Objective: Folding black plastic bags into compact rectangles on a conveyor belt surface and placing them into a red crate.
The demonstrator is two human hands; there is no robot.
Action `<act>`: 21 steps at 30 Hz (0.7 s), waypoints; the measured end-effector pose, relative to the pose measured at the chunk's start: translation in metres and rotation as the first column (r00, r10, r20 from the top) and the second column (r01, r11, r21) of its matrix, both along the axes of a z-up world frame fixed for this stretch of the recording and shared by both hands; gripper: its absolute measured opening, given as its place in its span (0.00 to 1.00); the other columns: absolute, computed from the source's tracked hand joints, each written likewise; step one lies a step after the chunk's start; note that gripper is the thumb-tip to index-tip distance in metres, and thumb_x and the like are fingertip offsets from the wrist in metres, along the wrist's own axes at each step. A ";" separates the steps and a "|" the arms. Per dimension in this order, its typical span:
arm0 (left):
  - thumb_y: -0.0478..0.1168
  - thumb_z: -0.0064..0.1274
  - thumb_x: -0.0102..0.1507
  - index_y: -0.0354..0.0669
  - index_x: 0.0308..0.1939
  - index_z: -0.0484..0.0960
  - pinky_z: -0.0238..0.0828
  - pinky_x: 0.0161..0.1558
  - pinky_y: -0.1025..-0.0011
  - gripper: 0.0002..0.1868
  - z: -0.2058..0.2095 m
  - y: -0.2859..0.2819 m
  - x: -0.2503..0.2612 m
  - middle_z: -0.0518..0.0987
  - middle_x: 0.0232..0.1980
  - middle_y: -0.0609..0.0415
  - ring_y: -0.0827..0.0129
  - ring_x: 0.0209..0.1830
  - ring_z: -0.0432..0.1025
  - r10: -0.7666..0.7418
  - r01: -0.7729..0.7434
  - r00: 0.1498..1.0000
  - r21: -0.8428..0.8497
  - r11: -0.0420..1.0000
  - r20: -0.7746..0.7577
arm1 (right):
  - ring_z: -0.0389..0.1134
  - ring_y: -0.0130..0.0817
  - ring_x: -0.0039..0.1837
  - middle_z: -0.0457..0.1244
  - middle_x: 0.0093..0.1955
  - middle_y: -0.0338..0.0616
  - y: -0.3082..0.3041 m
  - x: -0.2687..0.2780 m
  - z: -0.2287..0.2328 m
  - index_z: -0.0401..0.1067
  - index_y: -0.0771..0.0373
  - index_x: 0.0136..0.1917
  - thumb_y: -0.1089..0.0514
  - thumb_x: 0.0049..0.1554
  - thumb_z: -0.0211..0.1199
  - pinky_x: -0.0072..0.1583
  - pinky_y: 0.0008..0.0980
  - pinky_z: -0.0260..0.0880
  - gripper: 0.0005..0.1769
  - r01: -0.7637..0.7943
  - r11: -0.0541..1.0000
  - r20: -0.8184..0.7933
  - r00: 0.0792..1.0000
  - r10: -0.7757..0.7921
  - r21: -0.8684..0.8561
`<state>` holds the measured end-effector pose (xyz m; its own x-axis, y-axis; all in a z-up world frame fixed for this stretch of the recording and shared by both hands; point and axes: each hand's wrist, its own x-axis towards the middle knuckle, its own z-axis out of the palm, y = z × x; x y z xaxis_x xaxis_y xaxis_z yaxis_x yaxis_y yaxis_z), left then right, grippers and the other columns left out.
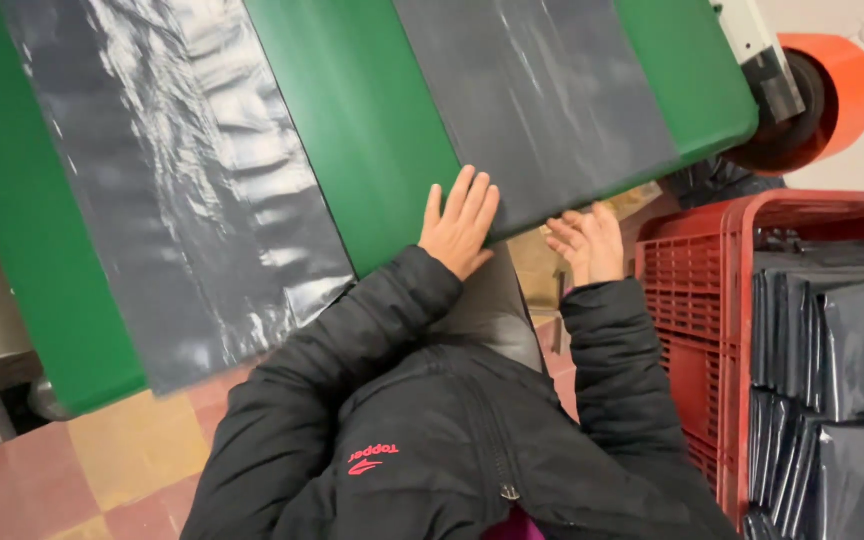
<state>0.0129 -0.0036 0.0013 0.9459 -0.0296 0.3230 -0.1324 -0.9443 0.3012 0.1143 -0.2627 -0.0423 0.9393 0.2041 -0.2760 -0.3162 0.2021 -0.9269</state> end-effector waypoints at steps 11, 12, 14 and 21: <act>0.33 0.55 0.60 0.46 0.50 0.79 0.74 0.48 0.60 0.14 0.036 0.014 0.002 0.81 0.48 0.53 0.55 0.49 0.77 -0.278 0.282 0.957 -0.463 0.840 0.078 | 0.53 0.51 0.79 0.49 0.81 0.51 -0.090 0.009 0.026 0.39 0.55 0.83 0.65 0.52 0.64 0.70 0.52 0.60 0.54 -0.381 0.914 0.215 0.890 0.403 -0.138; 0.33 0.55 0.60 0.46 0.50 0.79 0.74 0.48 0.60 0.14 0.052 0.023 -0.013 0.81 0.48 0.53 0.55 0.49 0.77 -0.275 0.277 0.959 -0.464 0.842 0.075 | 0.53 0.51 0.79 0.49 0.81 0.51 -0.090 0.008 0.030 0.39 0.55 0.83 0.65 0.52 0.64 0.70 0.52 0.60 0.54 -0.384 0.913 0.212 0.889 0.406 -0.136; 0.34 0.56 0.57 0.45 0.53 0.79 0.74 0.45 0.58 0.19 0.082 0.041 -0.039 0.81 0.50 0.50 0.50 0.47 0.77 -0.354 0.338 0.930 -0.598 0.727 0.095 | 0.53 0.47 0.80 0.50 0.82 0.50 -0.092 0.008 0.039 0.39 0.55 0.86 0.71 0.49 0.63 0.74 0.43 0.57 0.58 -0.166 0.934 0.410 0.864 0.292 -0.316; 0.33 0.53 0.59 0.39 0.51 0.80 0.76 0.46 0.63 0.16 0.105 0.117 -0.031 0.82 0.46 0.47 0.52 0.45 0.79 -0.317 0.271 0.944 -0.753 0.600 0.087 | 0.70 0.36 0.60 0.68 0.61 0.49 -0.035 0.071 0.094 0.63 0.68 0.70 0.71 0.53 0.64 0.59 0.34 0.70 0.32 -0.324 0.917 0.362 0.846 0.391 -0.233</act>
<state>-0.0178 0.1132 0.1059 0.9456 -0.0808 0.3153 -0.3246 -0.3032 0.8959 0.1849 -0.2981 0.0514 0.8455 0.5322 0.0434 0.0589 -0.0122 -0.9982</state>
